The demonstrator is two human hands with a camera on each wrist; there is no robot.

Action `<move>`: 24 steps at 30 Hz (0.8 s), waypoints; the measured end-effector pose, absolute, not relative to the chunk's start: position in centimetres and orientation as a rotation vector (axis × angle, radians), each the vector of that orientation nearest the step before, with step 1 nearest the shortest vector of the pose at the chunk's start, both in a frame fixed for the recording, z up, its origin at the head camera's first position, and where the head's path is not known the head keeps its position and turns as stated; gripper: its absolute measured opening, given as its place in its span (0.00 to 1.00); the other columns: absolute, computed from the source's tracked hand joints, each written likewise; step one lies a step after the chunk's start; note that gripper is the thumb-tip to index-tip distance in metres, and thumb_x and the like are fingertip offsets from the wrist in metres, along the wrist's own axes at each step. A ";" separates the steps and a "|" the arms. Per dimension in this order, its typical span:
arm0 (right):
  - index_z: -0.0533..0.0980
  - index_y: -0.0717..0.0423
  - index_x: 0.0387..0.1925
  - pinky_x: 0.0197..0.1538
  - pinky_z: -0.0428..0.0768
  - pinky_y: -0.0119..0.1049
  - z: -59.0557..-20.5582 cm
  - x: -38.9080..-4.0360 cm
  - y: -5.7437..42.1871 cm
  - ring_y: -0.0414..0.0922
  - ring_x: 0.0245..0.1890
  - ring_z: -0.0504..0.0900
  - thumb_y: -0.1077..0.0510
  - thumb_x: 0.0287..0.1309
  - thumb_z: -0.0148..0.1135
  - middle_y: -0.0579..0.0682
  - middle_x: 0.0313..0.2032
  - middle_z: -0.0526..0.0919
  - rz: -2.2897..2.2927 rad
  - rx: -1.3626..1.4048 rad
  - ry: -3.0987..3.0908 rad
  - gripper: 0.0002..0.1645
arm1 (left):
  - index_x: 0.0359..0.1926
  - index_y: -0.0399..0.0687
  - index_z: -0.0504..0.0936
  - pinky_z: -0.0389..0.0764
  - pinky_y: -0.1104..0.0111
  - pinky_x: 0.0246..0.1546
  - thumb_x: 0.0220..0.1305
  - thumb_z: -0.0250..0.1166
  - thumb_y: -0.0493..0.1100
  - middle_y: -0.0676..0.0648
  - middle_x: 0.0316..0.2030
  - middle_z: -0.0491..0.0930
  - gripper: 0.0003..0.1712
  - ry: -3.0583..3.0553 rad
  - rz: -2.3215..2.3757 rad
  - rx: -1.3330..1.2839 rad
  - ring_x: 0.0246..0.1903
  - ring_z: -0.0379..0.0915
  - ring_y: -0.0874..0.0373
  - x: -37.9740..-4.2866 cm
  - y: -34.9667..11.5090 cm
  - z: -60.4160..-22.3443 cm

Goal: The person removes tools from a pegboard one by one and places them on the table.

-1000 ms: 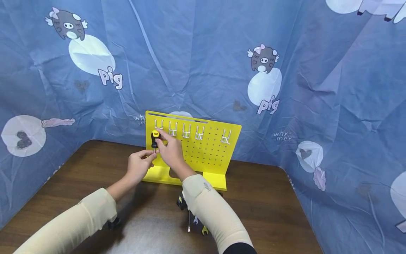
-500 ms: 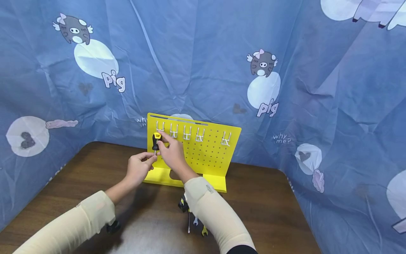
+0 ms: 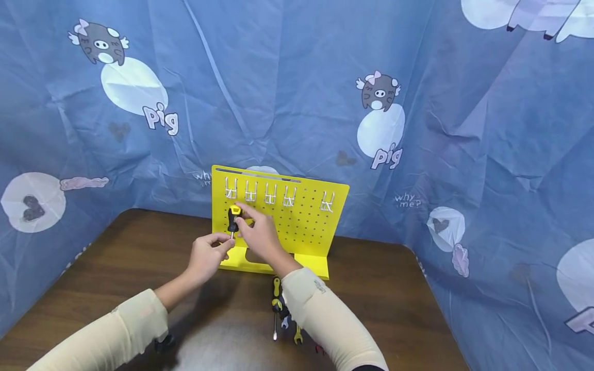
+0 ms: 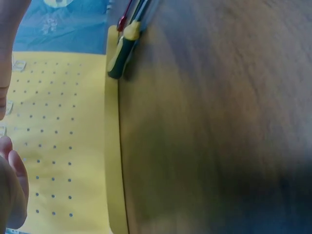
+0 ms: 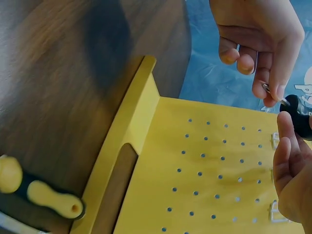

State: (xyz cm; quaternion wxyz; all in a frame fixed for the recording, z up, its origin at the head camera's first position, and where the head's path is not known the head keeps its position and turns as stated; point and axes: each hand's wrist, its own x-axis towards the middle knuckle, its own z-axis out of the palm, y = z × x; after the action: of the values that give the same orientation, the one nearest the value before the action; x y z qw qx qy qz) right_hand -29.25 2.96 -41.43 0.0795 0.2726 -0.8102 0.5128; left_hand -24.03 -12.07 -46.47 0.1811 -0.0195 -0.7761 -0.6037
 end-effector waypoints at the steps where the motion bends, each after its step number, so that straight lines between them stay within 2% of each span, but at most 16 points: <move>1: 0.74 0.49 0.67 0.18 0.72 0.32 -41.5 -29.2 3.2 0.41 0.23 0.84 0.58 0.70 0.61 0.49 0.42 0.85 1.533 0.812 -2.431 0.25 | 0.37 0.35 0.88 0.73 0.70 0.17 0.64 0.70 0.36 0.44 0.26 0.83 0.06 -2.196 -1.707 -0.061 0.19 0.76 0.56 -24.0 -11.9 -46.6; 7: 0.75 0.51 0.66 0.20 0.76 0.33 -42.3 -29.0 4.6 0.48 0.26 0.86 0.57 0.69 0.63 0.50 0.43 0.85 1.519 0.803 -2.485 0.25 | 0.34 0.37 0.89 0.73 0.70 0.18 0.61 0.71 0.35 0.47 0.23 0.82 0.04 -2.219 -1.684 -0.073 0.18 0.74 0.58 -23.5 -10.9 -47.2; 12: 0.76 0.52 0.65 0.25 0.81 0.34 -43.0 -28.8 5.7 0.43 0.26 0.86 0.58 0.68 0.64 0.51 0.45 0.85 1.457 0.791 -2.558 0.25 | 0.31 0.39 0.88 0.72 0.70 0.18 0.59 0.71 0.35 0.49 0.19 0.81 0.02 -2.261 -1.641 -0.078 0.17 0.72 0.60 -22.9 -10.0 -47.9; 14: 0.76 0.53 0.65 0.27 0.82 0.35 -43.4 -28.7 6.2 0.44 0.27 0.86 0.59 0.68 0.64 0.52 0.47 0.84 1.446 0.791 -2.584 0.24 | 0.29 0.40 0.88 0.72 0.70 0.18 0.59 0.71 0.35 0.48 0.19 0.81 0.03 -2.281 -1.645 -0.081 0.17 0.72 0.60 -22.6 -9.7 -48.2; 19: 0.77 0.54 0.63 0.28 0.82 0.36 -44.4 -28.4 7.2 0.49 0.30 0.86 0.59 0.68 0.64 0.51 0.48 0.83 1.428 0.772 -2.648 0.23 | 0.28 0.42 0.88 0.71 0.69 0.19 0.58 0.70 0.35 0.50 0.20 0.80 0.03 -2.333 -1.610 -0.082 0.19 0.70 0.60 -22.0 -8.8 -48.8; 24: 0.80 0.53 0.60 0.32 0.81 0.36 -45.2 -28.0 8.0 0.44 0.32 0.83 0.58 0.66 0.65 0.49 0.47 0.83 1.395 0.747 -2.696 0.21 | 0.26 0.43 0.87 0.72 0.69 0.24 0.57 0.70 0.34 0.54 0.20 0.79 0.04 -2.379 -1.568 -0.087 0.22 0.70 0.61 -21.4 -8.0 -49.6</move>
State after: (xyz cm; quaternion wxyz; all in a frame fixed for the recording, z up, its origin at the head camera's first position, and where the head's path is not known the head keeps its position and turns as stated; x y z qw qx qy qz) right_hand -28.00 8.05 -45.23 0.0079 0.2391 -0.8624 0.4461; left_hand -21.45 -7.97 -49.59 0.1452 -0.0301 -0.8257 -0.5442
